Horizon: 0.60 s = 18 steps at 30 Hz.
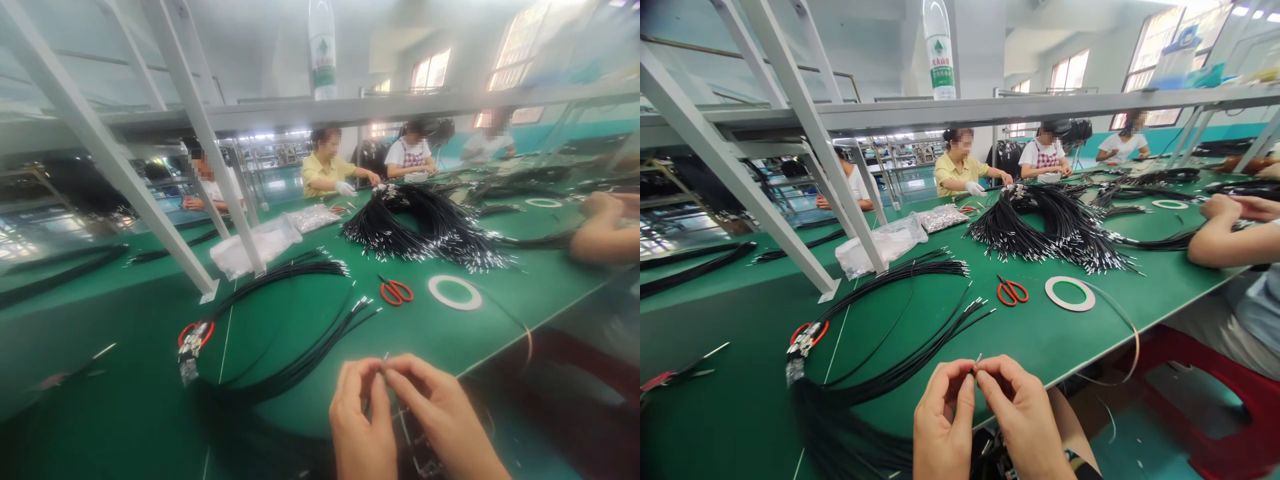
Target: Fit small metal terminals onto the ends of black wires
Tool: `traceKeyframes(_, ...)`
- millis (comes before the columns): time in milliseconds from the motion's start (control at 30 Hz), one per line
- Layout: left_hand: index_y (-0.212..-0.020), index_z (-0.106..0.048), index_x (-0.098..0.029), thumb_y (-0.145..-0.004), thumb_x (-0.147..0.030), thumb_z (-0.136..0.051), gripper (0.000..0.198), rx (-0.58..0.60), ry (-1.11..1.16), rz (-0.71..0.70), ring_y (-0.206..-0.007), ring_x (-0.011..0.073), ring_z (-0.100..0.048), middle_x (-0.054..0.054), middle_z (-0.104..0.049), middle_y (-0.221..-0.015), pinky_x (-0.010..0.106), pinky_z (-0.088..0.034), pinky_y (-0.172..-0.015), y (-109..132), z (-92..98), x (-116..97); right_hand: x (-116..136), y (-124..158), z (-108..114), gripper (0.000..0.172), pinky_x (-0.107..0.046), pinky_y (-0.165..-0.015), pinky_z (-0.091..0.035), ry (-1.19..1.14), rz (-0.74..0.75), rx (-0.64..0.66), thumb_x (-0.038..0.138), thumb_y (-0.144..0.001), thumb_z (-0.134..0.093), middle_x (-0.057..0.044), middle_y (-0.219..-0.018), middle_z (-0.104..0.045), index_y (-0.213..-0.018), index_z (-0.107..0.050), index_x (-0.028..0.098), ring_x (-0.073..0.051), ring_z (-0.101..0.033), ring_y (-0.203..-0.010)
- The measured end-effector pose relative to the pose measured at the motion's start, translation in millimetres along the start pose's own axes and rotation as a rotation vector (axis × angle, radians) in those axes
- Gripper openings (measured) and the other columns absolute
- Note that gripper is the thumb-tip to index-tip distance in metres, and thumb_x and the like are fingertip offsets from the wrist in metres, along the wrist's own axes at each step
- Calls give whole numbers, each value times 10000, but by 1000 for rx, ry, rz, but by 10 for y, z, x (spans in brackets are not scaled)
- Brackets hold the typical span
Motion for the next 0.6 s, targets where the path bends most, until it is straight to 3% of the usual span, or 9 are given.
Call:
traceKeyframes(167, -932, -665, -182, -891, -287, -573, 146, -46, 128, 95, -862, 190, -687, 60, -682, -914, 258, -548, -783, 7, 17, 56, 31, 23, 1, 221, -271, -716, -555, 79, 84, 27, 380, -861, -626, -57, -857, -758, -857, -764, 207, -232, -704, -821)
traceKeyframes(333, -871, -641, -181, -850, -343, -664, 165, -42, 200, 197, -801, 170, -678, 27, -678, -828, 230, -529, -748, 11, 4, 168, -14, 49, -7, 230, -263, -684, -530, 133, 94, 35, 381, -898, -600, -27, -790, -728, -871, -750, 208, -210, -690, -756)
traceKeyframes(600, -864, -624, -211, -915, -345, -580, 150, -157, 97, 106, -753, 145, -617, -2, -631, -821, 219, -477, -712, 73, 69, 102, 104, 96, -32, 214, -237, -647, -510, 152, 150, 11, 351, -905, -588, -14, -760, -718, -822, -727, 212, -188, -673, -702)
Point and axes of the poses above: each hand's wrist, its own y-axis away from the middle knuckle, its own z-axis out of the back of the hand, x = y × z, the point moved 10 cm from there along -y, towards the middle knuckle
